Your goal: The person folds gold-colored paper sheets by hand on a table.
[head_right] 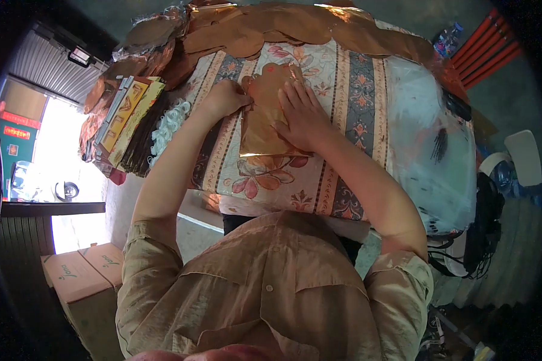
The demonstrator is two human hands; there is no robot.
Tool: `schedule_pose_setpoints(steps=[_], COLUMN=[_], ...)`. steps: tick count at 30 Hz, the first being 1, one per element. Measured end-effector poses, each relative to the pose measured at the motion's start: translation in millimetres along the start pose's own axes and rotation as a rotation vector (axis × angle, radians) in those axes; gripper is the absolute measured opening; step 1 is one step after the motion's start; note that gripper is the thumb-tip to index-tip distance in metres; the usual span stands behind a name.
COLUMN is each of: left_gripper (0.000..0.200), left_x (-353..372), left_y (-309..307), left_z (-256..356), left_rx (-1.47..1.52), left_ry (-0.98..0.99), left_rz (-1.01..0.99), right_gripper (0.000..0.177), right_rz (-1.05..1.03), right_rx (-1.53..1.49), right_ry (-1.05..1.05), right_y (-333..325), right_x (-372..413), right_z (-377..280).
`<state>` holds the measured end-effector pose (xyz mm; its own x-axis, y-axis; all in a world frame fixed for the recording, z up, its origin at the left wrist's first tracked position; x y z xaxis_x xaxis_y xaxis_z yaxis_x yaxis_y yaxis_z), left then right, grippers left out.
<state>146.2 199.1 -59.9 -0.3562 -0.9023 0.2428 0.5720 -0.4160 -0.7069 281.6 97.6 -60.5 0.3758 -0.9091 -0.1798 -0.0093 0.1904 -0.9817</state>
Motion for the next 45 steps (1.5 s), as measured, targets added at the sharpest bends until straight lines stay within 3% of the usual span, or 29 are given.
schedule_pose_setpoints(steps=[6,8,9,11,14,17,27,30,32,33,35,36,38,42,45], left_gripper=[0.027,0.019,0.019,0.017,0.019,0.018,0.013,0.011,0.012,0.012,0.011,0.011,0.011,0.011,0.013], left_x=[11.2,6.6,4.3,5.1,10.4,7.4,6.7,13.7,22.0,25.8,35.2,39.1,43.9,48.8,47.1], left_y=[-15.7,4.7,5.1,15.0,20.2,28.0,27.6,22.3,17.7,18.6,13.1,13.1,14.8,13.8,16.1], left_z=[16.0,-5.0,-10.0,-21.3,-24.6,-27.5,-33.5,-26.5,-19.8,-23.2,-16.6,-17.0,-21.6,-17.1,-18.8], left_rx=[0.045,0.406,0.405,0.866,0.987,1.023,0.896,0.874,0.896,0.897,1.012,1.013,0.989,0.999,0.933], left_ry=[0.094,-0.067,-0.063,-0.175,-0.283,-0.295,-0.240,-0.073,0.069,0.070,0.217,0.218,0.155,0.165,0.144], left_rz=[0.154,-0.066,-0.065,-0.116,-0.175,-0.246,-0.193,-0.186,-0.236,-0.240,-0.238,-0.242,-0.245,-0.256,-0.286], right_gripper=[0.071,0.072,0.072,0.072,0.073,0.073,0.069,0.064,0.057,0.057,0.055,0.055,0.047,0.029,0.016], right_rz=[0.017,0.001,0.004,-0.007,-0.024,-0.029,0.008,0.118,0.099,0.100,0.135,0.135,-0.263,-0.278,-0.390], right_rx=[-0.006,-0.009,-0.007,-0.007,-0.007,-0.035,-0.136,-0.272,-1.653,-1.652,-1.213,-1.211,-1.343,-1.430,-1.405], right_ry=[-0.002,0.005,0.006,0.004,0.013,0.024,0.013,-0.077,0.041,0.045,0.432,0.435,0.491,0.405,0.501], right_y=[0.3,1.9,0.8,0.6,1.0,2.1,13.6,11.1,11.4,4.5,4.8,-5.8,11.1,13.4,26.2], right_x=[0.5,1.2,1.3,1.3,0.9,0.4,1.3,-3.7,-9.3,-6.0,11.6,12.1,13.8,5.0,8.8], right_z=[0.2,0.3,0.5,0.0,0.0,1.5,15.7,26.5,49.3,49.9,79.8,81.7,64.4,51.0,55.3])
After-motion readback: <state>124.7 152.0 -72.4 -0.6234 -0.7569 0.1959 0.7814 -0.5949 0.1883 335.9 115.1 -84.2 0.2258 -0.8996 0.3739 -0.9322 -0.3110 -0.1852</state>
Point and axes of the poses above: each hand's wrist, its own x-axis away from the middle knuckle, its own y-axis out of the palm, z = x × y, the point moved 10 cm from there along -x, towards the middle knuckle, and after that the axes turned 12 degrees about x, right-handed, at the moved point
